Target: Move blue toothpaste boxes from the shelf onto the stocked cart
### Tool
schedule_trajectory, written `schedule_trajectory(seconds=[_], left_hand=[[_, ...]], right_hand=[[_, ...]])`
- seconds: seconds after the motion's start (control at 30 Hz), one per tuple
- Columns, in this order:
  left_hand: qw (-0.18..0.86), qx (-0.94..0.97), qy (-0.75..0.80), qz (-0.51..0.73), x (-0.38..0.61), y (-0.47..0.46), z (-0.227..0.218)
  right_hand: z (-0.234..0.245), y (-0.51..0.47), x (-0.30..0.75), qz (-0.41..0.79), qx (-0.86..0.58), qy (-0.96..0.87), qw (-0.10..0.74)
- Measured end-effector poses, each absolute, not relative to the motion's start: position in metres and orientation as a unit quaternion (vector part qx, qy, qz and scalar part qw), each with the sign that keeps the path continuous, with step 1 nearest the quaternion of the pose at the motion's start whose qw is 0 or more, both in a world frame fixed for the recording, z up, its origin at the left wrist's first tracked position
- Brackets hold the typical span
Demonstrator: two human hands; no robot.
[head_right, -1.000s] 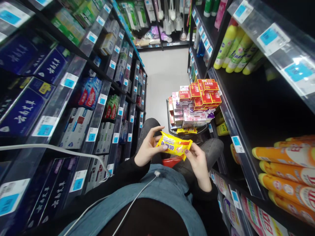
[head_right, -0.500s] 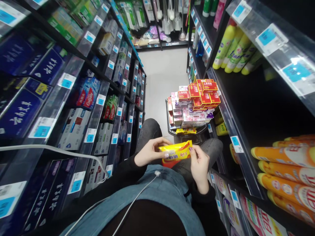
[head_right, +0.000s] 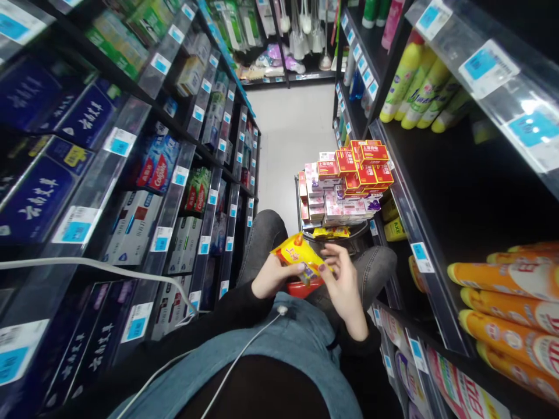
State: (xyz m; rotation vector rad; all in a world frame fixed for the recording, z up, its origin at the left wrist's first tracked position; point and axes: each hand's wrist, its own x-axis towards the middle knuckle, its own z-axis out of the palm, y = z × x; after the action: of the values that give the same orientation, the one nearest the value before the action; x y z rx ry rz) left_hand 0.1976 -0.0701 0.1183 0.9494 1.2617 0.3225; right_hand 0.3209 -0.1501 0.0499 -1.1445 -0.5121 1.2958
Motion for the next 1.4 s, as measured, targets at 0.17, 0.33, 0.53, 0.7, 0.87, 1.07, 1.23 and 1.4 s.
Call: schedule_trajectory(seconds=[0.17,0.33,0.53,0.7,0.87,1.07,1.23,1.4], left_hand=[[0.661,0.403,0.615,0.151,0.194,-0.066,0.114],[0.710,0.370,0.576,0.163,0.192,-0.064,0.117],[0.708,0.416,0.564,0.088,0.191,-0.062,0.119],[0.708,0.406,0.571,0.090,0.192,-0.066,0.119],[0.712,0.387,0.578,0.099,0.194,-0.067,0.121],[0.712,0.374,0.585,0.100,0.196,-0.067,0.121],[0.717,0.360,0.589,0.103,0.195,-0.066,0.119],[0.719,0.338,0.600,0.095,0.191,-0.065,0.113]], right_hand=[[0.043,-0.150,0.307,0.664,-0.435,-0.142,0.591],[0.031,-0.153,0.305,0.614,-0.471,-0.085,0.628],[0.024,-0.155,0.315,0.562,-0.495,-0.073,0.659],[0.025,-0.154,0.315,0.537,-0.513,-0.076,0.665],[0.026,-0.155,0.313,0.523,-0.519,-0.062,0.673],[0.026,-0.155,0.316,0.521,-0.526,-0.071,0.668],[0.030,-0.152,0.318,0.523,-0.542,-0.078,0.653],[0.033,-0.149,0.316,0.517,-0.592,-0.069,0.614]])
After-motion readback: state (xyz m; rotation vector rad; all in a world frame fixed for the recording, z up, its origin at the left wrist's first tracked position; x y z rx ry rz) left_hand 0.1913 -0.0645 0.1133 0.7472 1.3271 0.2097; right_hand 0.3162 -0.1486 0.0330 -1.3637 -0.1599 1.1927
